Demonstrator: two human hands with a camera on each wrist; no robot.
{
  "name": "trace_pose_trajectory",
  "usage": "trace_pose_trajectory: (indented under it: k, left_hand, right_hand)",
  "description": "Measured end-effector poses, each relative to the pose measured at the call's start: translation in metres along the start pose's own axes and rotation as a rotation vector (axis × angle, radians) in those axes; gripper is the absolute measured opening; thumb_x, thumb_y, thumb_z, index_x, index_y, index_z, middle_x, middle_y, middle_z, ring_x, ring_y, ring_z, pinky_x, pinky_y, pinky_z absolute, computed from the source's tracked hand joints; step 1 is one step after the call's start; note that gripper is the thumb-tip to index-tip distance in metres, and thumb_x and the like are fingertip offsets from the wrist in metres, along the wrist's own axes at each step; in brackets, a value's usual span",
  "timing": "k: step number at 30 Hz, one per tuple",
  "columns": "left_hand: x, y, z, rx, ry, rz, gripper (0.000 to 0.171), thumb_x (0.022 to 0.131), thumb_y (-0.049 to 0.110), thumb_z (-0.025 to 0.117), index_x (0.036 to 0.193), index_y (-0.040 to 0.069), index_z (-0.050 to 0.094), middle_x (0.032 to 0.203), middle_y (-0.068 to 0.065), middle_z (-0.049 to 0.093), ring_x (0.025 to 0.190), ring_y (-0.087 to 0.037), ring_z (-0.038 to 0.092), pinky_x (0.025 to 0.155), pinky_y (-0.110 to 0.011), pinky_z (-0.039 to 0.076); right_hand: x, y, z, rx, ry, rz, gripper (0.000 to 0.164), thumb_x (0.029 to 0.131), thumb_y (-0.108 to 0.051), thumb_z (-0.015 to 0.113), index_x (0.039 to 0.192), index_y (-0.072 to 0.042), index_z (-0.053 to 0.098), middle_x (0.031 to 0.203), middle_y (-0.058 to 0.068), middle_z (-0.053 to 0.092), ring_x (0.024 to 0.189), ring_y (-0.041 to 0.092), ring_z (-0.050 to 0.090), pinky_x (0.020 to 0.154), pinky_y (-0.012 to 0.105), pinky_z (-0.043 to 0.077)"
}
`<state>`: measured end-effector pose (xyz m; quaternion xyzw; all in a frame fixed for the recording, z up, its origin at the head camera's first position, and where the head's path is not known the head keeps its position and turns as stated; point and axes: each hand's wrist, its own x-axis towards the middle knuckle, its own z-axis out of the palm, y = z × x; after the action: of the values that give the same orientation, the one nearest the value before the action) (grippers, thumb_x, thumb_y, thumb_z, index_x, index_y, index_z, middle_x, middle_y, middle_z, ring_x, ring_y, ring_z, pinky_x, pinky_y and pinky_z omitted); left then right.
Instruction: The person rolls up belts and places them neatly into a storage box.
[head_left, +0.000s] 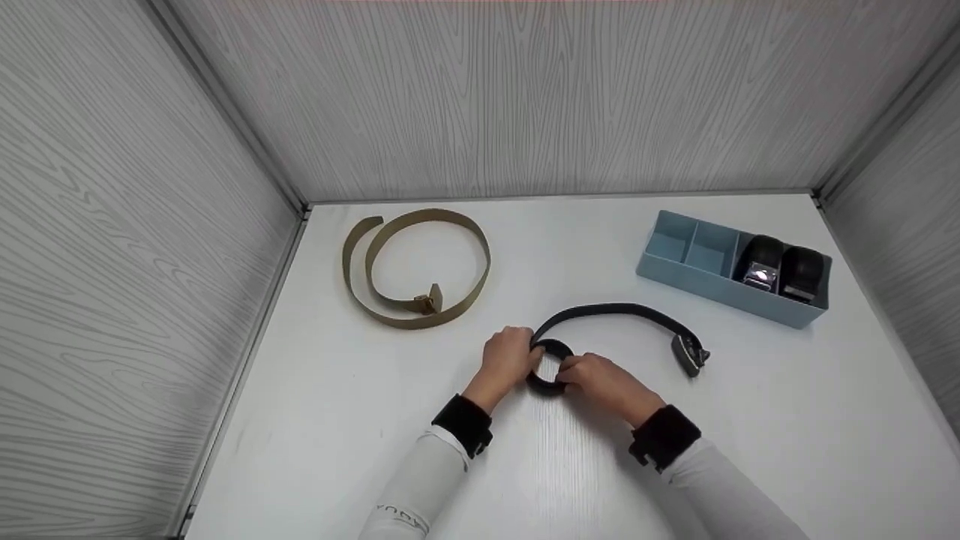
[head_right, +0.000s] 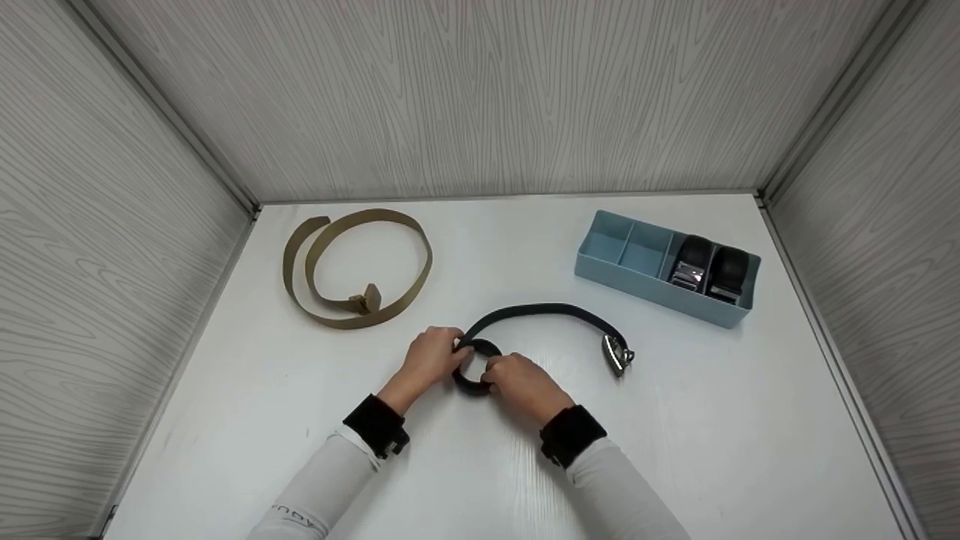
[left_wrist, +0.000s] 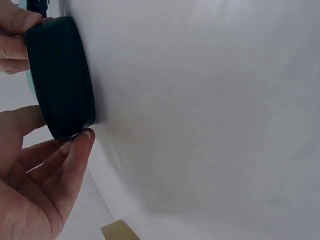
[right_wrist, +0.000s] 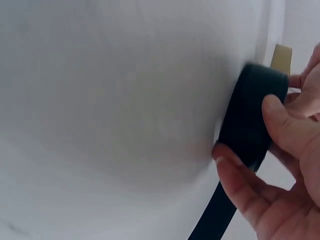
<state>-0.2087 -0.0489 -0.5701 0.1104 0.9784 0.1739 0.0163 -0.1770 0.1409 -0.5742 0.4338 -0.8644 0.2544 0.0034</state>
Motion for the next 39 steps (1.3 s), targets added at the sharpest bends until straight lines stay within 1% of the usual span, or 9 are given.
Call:
trace_pose_trajectory:
  k: [3, 6, 14, 19, 22, 26, 31, 35, 39]
  left_hand:
    - [0.001, -0.001, 0.000, 0.012, 0.015, 0.012, 0.022, 0.086, 0.023, 0.072, 0.073, 0.008, 0.063, 0.074, -0.010, 0.068, 0.070, -0.030, 0.068, 0.058, -0.042, 0.051]
    - [0.002, 0.000, 0.002, 0.009, 0.022, -0.007, 0.016, 0.085, 0.017, 0.070, 0.074, 0.006, 0.064, 0.075, -0.013, 0.069, 0.070, -0.032, 0.068, 0.059, -0.043, 0.052]
    - [0.001, 0.005, 0.009, -0.123, 0.024, -0.114, 0.009, 0.080, 0.012, 0.065, 0.078, 0.004, 0.062, 0.078, -0.016, 0.068, 0.072, -0.033, 0.068, 0.058, -0.044, 0.051]
    - [0.001, 0.008, 0.007, -0.150, -0.019, -0.116, 0.011, 0.083, 0.013, 0.065, 0.083, 0.003, 0.062, 0.081, -0.016, 0.067, 0.074, -0.031, 0.068, 0.060, -0.041, 0.051]
    - [0.002, 0.007, 0.005, -0.119, -0.044, -0.090, 0.012, 0.084, 0.015, 0.066, 0.083, 0.004, 0.062, 0.080, -0.014, 0.066, 0.074, -0.029, 0.067, 0.061, -0.040, 0.051]
    - [0.004, 0.004, 0.002, -0.064, -0.074, -0.034, 0.021, 0.089, 0.023, 0.068, 0.087, 0.004, 0.062, 0.082, -0.012, 0.066, 0.076, -0.028, 0.067, 0.064, -0.039, 0.051]
    - [0.009, 0.000, 0.004, 0.020, -0.053, 0.043, 0.025, 0.093, 0.027, 0.068, 0.088, 0.004, 0.063, 0.082, -0.013, 0.068, 0.075, -0.029, 0.068, 0.063, -0.039, 0.051]
    - [0.011, 0.002, 0.007, 0.082, -0.016, 0.064, 0.019, 0.090, 0.022, 0.067, 0.084, 0.004, 0.063, 0.080, -0.014, 0.069, 0.071, -0.032, 0.068, 0.060, -0.041, 0.052]
    - [0.011, 0.005, 0.010, 0.070, 0.006, 0.021, 0.018, 0.085, 0.021, 0.068, 0.081, 0.005, 0.064, 0.078, -0.014, 0.068, 0.069, -0.033, 0.067, 0.058, -0.042, 0.052]
  right_hand:
    - [0.001, 0.004, -0.004, 0.037, -0.015, -0.018, 0.016, 0.080, 0.007, 0.072, 0.090, -0.005, 0.075, 0.095, 0.008, 0.071, 0.084, 0.020, 0.066, 0.073, 0.034, 0.053]
    - [0.000, 0.003, -0.004, -0.014, 0.010, -0.004, 0.022, 0.080, 0.010, 0.070, 0.097, -0.004, 0.075, 0.104, 0.011, 0.070, 0.090, 0.024, 0.068, 0.076, 0.036, 0.054]
    - [-0.004, -0.010, 0.003, -0.131, 0.107, 0.245, 0.038, 0.076, -0.003, 0.081, 0.112, -0.007, 0.071, 0.124, 0.018, 0.057, 0.094, 0.037, 0.063, 0.074, 0.047, 0.053]
    - [-0.002, -0.006, 0.009, -0.154, 0.188, 0.157, 0.022, 0.073, 0.001, 0.080, 0.092, -0.007, 0.074, 0.108, 0.018, 0.062, 0.103, 0.038, 0.058, 0.084, 0.047, 0.050]
    - [0.000, 0.001, 0.009, -0.151, 0.194, 0.072, 0.019, 0.071, 0.008, 0.076, 0.083, -0.006, 0.074, 0.095, 0.014, 0.062, 0.094, 0.032, 0.058, 0.082, 0.041, 0.049]
    - [0.002, 0.008, 0.005, -0.114, 0.147, 0.016, 0.020, 0.072, 0.010, 0.074, 0.082, -0.007, 0.074, 0.091, 0.010, 0.061, 0.089, 0.027, 0.059, 0.076, 0.038, 0.050]
    - [0.002, 0.013, -0.001, -0.027, 0.092, -0.035, 0.026, 0.070, 0.013, 0.075, 0.089, -0.005, 0.076, 0.098, 0.014, 0.066, 0.107, 0.038, 0.061, 0.092, 0.044, 0.049]
    - [0.002, 0.011, -0.004, -0.086, 0.098, -0.008, 0.028, 0.070, 0.012, 0.076, 0.091, -0.006, 0.076, 0.104, 0.013, 0.068, 0.106, 0.039, 0.062, 0.092, 0.047, 0.048]
    - [0.002, 0.003, -0.003, -0.140, 0.100, 0.096, 0.026, 0.071, 0.004, 0.079, 0.093, -0.009, 0.076, 0.105, 0.009, 0.069, 0.098, 0.034, 0.064, 0.082, 0.045, 0.052]
